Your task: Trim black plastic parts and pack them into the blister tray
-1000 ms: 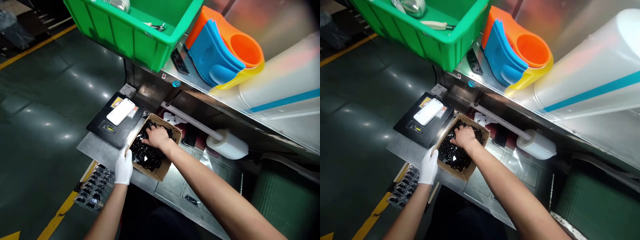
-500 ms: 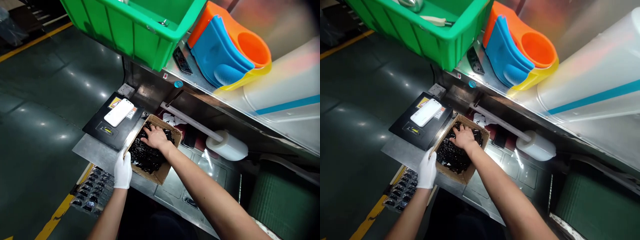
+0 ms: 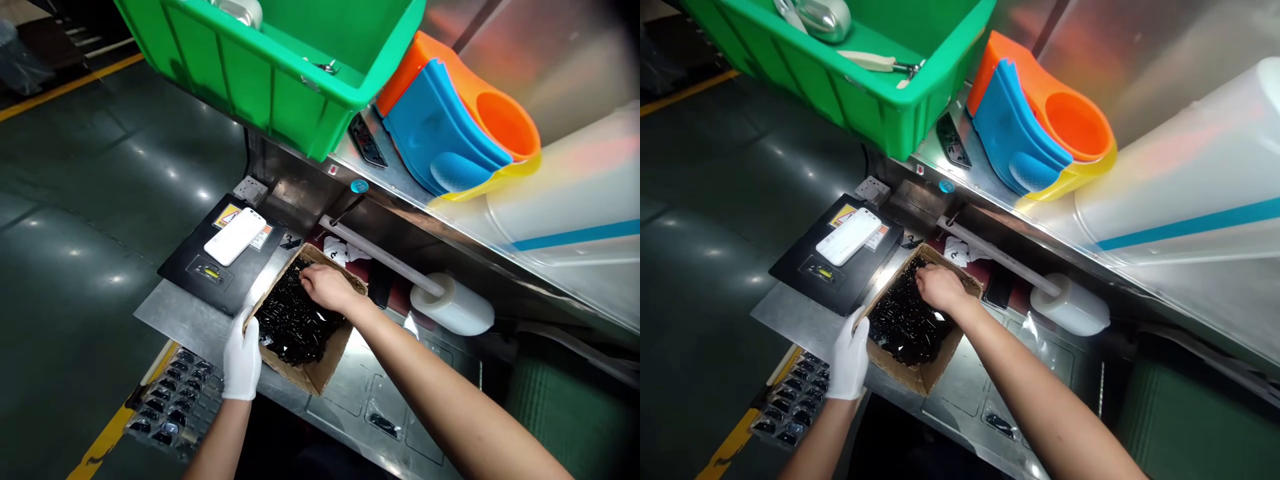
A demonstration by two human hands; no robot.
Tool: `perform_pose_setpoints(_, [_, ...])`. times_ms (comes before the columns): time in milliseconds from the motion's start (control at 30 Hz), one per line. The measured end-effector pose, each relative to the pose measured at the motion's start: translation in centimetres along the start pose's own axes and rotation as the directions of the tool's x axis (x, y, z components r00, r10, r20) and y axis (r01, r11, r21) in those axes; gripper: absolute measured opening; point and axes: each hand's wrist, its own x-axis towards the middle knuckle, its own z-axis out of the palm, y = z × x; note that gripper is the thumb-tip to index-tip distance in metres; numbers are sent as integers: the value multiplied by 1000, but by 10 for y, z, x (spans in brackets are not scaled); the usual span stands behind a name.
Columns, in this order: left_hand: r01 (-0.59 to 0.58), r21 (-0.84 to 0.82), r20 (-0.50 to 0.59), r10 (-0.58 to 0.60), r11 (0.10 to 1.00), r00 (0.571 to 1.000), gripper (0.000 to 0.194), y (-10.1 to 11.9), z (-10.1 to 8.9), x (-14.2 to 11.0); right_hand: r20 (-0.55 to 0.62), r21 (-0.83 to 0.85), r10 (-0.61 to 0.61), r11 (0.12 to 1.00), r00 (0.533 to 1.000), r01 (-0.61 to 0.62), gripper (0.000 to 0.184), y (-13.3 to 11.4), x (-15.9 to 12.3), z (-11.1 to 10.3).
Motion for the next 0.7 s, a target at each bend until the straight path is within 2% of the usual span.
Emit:
perform_pose_setpoints(67, [-1, 10, 7, 1, 1000, 1000, 47, 0, -1, 0, -6, -30, 86, 996, 996, -86, 33, 7, 16, 6])
perform_pose_setpoints(167, [-7, 9, 9, 7, 1000, 1000, 48, -1, 0, 0, 47, -32, 108, 994, 993, -106, 35, 7, 18, 20])
perform_pose_setpoints(333, [-8, -10, -13, 8, 1000, 1000, 50, -4, 4, 1, 55, 71, 7, 997, 998, -11, 47, -21, -17, 36])
perform_pose_setpoints(433, [-11, -19, -6, 11, 1000, 1000, 50, -5, 5, 2, -2, 159, -33, 987, 999, 33, 53, -41, -37, 43])
perform_pose_setpoints(533, [-6, -23, 33, 7, 1000, 999, 50, -6, 0, 4, -100, 286, -63, 954, 993, 90, 45, -41, -53, 48])
perform_pose_setpoints(600, [15, -26, 77, -13, 1000, 997, 49, -7, -5, 6, -205, 373, 3, 925, 979, 76, 38, -28, -62, 49])
perform_pose_setpoints(633, [29, -30, 106, -25, 999, 994, 48, -8, -8, 7, -262, 414, 75, 909, 962, 42, 37, -18, -68, 49])
perform_pose_setpoints(700, [52, -47, 168, -44, 998, 985, 49, -11, -13, 10, -356, 502, 278, 862, 892, -69, 39, 4, -82, 53])
